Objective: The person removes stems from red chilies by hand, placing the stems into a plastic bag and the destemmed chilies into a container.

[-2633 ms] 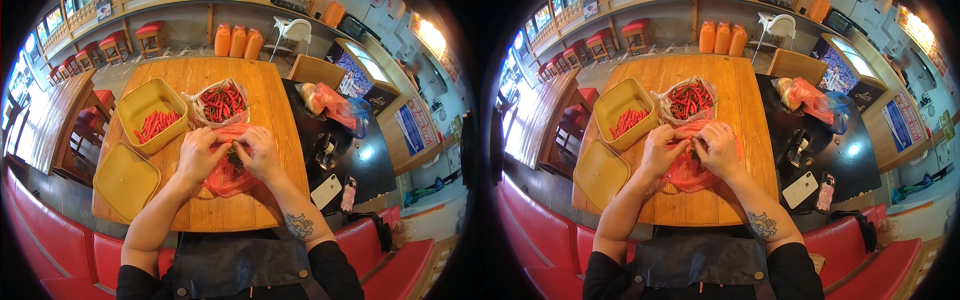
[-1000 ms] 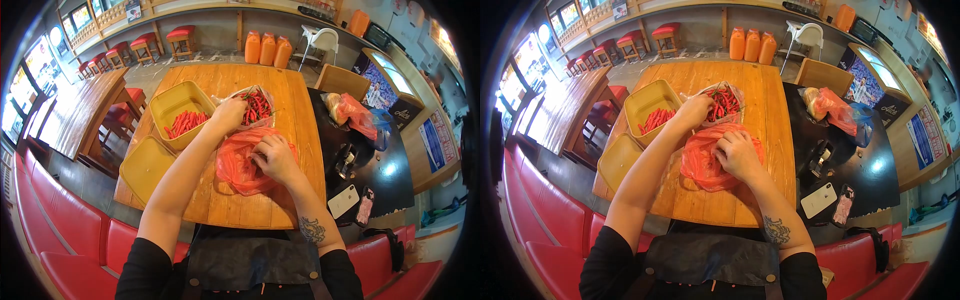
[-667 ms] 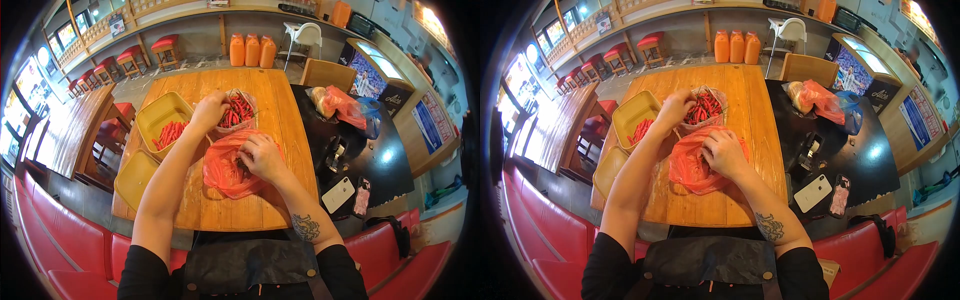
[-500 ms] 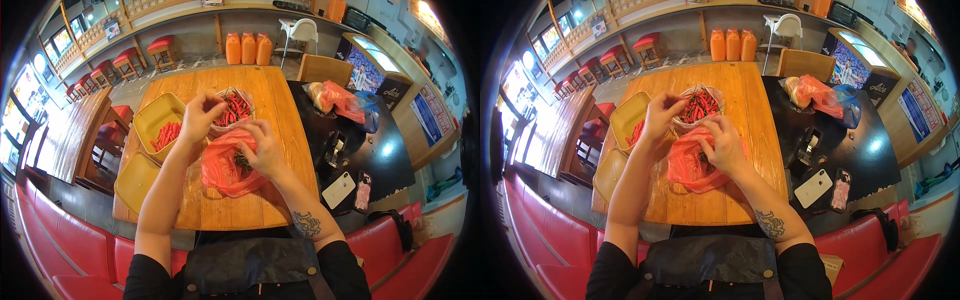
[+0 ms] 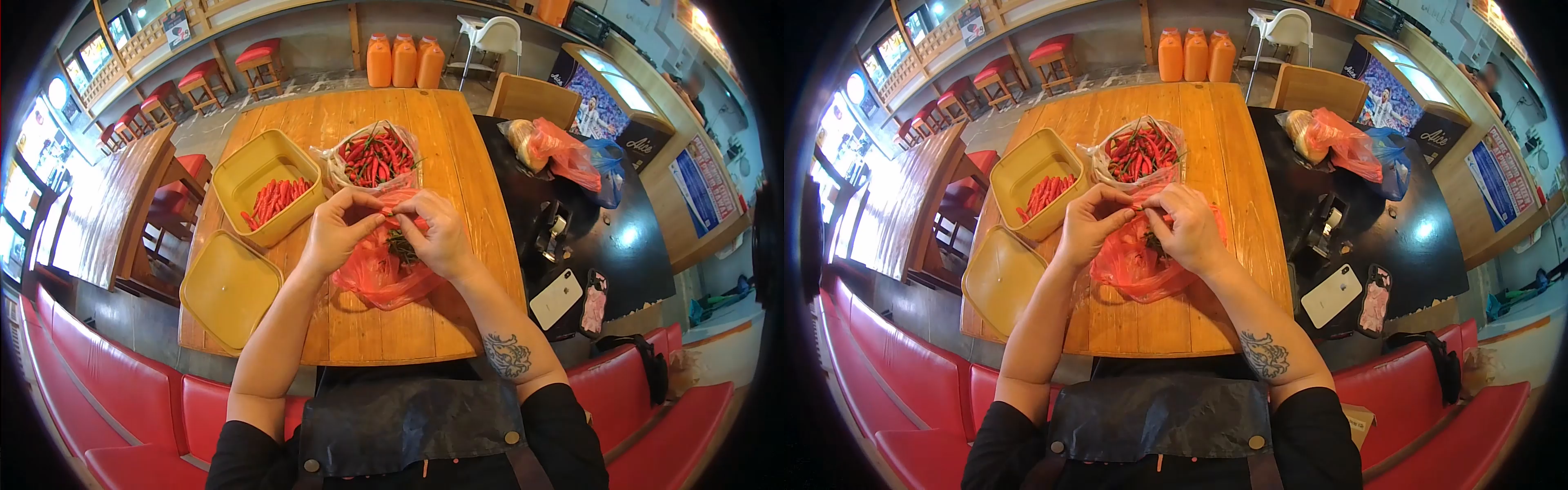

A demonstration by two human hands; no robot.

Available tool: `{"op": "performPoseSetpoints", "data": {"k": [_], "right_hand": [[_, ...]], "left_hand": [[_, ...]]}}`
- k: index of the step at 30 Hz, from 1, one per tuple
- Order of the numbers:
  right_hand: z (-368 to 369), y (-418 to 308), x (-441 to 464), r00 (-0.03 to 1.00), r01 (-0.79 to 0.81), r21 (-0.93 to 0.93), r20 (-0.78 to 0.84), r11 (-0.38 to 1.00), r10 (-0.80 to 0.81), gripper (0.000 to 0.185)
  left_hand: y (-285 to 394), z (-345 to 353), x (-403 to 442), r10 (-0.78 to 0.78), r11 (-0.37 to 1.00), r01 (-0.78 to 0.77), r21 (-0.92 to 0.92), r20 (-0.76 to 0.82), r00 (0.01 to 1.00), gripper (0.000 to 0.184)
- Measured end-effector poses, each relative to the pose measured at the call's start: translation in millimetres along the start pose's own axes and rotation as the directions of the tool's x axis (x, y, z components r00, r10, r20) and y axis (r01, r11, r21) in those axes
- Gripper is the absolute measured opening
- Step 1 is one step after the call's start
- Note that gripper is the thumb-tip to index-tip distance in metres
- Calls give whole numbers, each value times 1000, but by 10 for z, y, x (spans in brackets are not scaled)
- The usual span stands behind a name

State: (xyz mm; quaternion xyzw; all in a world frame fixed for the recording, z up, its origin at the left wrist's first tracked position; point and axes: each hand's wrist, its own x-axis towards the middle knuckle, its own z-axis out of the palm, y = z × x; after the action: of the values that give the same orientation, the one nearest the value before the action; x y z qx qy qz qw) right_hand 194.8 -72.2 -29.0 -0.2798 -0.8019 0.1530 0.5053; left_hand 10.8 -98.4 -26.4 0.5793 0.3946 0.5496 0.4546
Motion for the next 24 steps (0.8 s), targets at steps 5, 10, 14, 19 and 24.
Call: {"op": "performPoseSetpoints", "data": {"k": [5,10,14,19,24], "right_hand": [[5,15,2,999,27,-31,27,999,-27,9],[19,24,-4,1000,-6,8,15,1000,6,9],[5,13,-5,1000,0,9,12,1000,0,9],[14,23,-12,1000,25,-26,1,999,-25,10],[38,36,-28,1000,12,-68,-28,998,-14,14]], "left_hand": [[57,25,-27,77,981,-75,180,-5,997,14],[59,44,-31,259,874,-249,417,34,965,14],[127,62,-50,223,866,-217,450,42,974,15],[73,66,-49,297,814,-273,513,36,954,15],[34,164,-74,332,806,-263,531,-37,943,15]]}}
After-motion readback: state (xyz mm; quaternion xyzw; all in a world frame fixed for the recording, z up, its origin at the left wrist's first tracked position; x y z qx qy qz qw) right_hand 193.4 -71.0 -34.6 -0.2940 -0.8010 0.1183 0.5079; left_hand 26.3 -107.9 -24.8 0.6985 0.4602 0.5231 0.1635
